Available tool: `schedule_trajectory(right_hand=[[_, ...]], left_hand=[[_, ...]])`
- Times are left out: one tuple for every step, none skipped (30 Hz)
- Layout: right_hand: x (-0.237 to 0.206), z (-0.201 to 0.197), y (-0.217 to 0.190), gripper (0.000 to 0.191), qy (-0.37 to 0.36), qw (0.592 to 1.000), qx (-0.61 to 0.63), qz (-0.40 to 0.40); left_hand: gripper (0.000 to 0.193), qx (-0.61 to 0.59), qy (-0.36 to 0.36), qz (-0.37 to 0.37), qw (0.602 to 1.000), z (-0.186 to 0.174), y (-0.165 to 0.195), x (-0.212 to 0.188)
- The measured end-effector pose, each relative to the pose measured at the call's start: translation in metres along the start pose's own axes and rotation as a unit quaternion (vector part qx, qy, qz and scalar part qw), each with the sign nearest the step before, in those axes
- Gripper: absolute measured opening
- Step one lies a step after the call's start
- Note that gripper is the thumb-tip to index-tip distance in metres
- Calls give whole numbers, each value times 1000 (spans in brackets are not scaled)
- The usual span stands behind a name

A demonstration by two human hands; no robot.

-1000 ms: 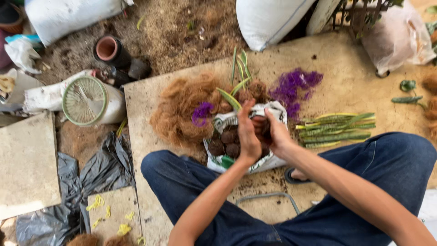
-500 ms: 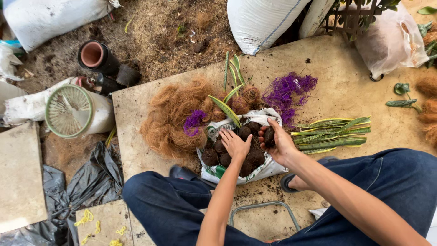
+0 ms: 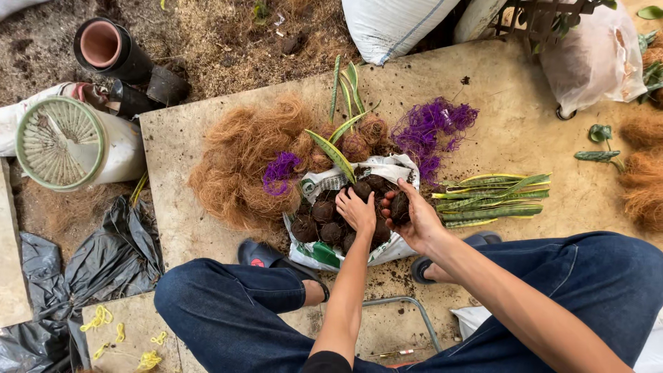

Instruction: The person sits cross-legged and wraps a plant's root ball with coconut coir and purple string. They adjust the plant, add more coir, and secure it with string.

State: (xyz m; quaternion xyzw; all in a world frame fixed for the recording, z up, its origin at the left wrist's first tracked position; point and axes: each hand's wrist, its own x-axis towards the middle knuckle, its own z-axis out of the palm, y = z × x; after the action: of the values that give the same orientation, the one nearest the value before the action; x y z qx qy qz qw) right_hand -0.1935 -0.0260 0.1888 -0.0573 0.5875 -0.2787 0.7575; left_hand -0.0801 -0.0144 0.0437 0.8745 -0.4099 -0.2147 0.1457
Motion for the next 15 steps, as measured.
schedule_trajectory(right_hand=[[1,0,1,36,1,1000,-2,2],[1,0,1,37,2,1000,-4,3],[2,1,2,37,3,1000,-4,4],[3,0,1,37,0,1000,-1,4],[4,1,2,37,-3,1000,2,4],[5,1,2,37,-7,1000,4,3],[7,1,2,37,-4,1000,5,2],[8,0,2,37,-2,1000,5,0],[9,0,2,37,-1,1000,6,-2],[11,0,2,37,7,1000,-1,-11],[13,-1,1,36,15,1000,-7,-19],[15,-1,2,35,23,999,-13,-25],[18,-1,2,35,24,999,-9,-35],[21,-1,0,36,23,999,-4,-48],[25,0,-1,36,21,998,1,-60]], left_hand=[[73,-7,-2,-8,1000,-2,0,2],[72,-14,-4,-13,1000,-4,1,3],[72,-20,-6,-19,1000,-6,0,5],[71,-34,-7,-20,999,-7,0,5],[70,-48,-7,-20,999,-9,-2,5],[70,-63,-7,-21,998,-9,-3,5],[69,-91,-2,-27,995,-9,-5,4],[68,-120,3,-34,992,-8,-6,3],[68,-148,9,-39,988,-8,-8,2],[67,-190,13,-29,981,-6,-9,2],[66,-231,17,-20,973,-6,-10,2],[65,-271,20,-11,962,-5,-10,1],[66,-320,10,-42,946,-5,-10,2],[68,-369,1,-72,927,-4,-7,4],[69,-416,-6,-99,904,-6,-5,7]])
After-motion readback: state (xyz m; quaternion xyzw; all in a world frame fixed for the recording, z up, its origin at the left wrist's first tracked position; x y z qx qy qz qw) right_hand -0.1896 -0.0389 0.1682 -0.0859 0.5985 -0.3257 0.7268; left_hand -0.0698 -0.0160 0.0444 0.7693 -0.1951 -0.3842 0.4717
